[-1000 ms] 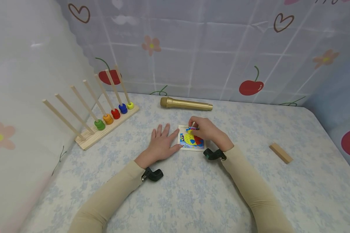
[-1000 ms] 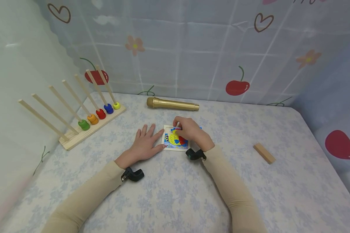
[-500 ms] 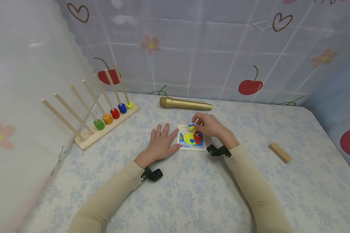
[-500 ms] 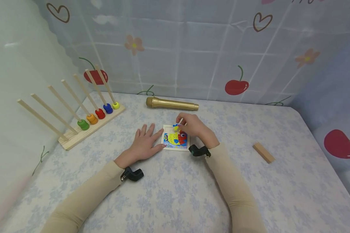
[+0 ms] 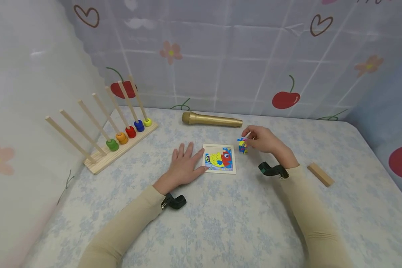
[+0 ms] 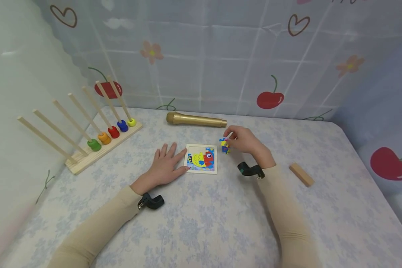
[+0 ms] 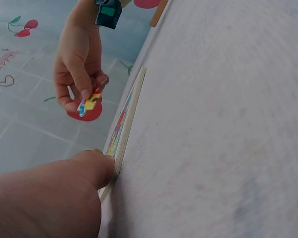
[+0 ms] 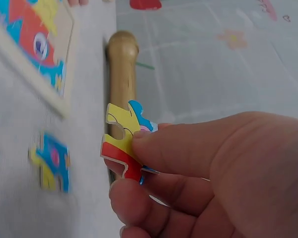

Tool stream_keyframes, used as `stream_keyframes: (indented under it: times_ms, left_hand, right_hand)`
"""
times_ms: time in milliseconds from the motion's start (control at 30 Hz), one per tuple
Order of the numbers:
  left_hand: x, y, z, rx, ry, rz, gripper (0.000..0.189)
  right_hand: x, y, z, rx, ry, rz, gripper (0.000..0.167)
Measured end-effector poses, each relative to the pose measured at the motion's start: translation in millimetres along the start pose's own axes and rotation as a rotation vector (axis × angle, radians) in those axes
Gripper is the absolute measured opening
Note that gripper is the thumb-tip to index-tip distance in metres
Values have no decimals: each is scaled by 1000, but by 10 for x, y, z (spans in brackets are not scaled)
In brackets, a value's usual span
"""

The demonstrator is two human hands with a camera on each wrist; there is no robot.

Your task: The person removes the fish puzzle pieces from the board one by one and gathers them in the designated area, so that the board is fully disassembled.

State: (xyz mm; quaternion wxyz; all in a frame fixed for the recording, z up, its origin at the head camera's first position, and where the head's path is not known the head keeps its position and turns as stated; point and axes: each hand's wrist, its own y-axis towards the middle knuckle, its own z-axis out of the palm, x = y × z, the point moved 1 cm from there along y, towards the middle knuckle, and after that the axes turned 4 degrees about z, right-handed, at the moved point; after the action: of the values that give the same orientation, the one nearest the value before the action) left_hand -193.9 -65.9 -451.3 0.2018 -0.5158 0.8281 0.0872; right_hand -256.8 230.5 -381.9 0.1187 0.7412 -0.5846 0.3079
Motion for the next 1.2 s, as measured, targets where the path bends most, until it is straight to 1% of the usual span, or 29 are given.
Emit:
stream_keyframes:
  times_ms: [133, 233, 467, 633, 967, 1200]
  left_hand:
    - [16, 6, 40, 3, 11, -5, 70]
    - [21, 13, 56, 12, 23, -11, 71]
    - [-15, 4, 2, 8, 12, -8, 70]
    - [-36, 5, -11, 15, 14, -10, 70]
    - [-38, 8, -22, 22, 18, -20, 71]
    - [-25, -4, -23, 7, 12, -15, 69]
  right_hand:
    - [-184, -71, -76, -6, -6, 29, 17]
    - [-301, -109, -95, -8, 8, 31, 18]
    - [-488, -86, -26, 10, 35, 54, 20]
    - [-526, -61, 16, 3, 26, 73, 20]
    - [-525, -58, 42, -11, 32, 91, 22]
    - [-538, -42, 53, -42, -7, 137, 21]
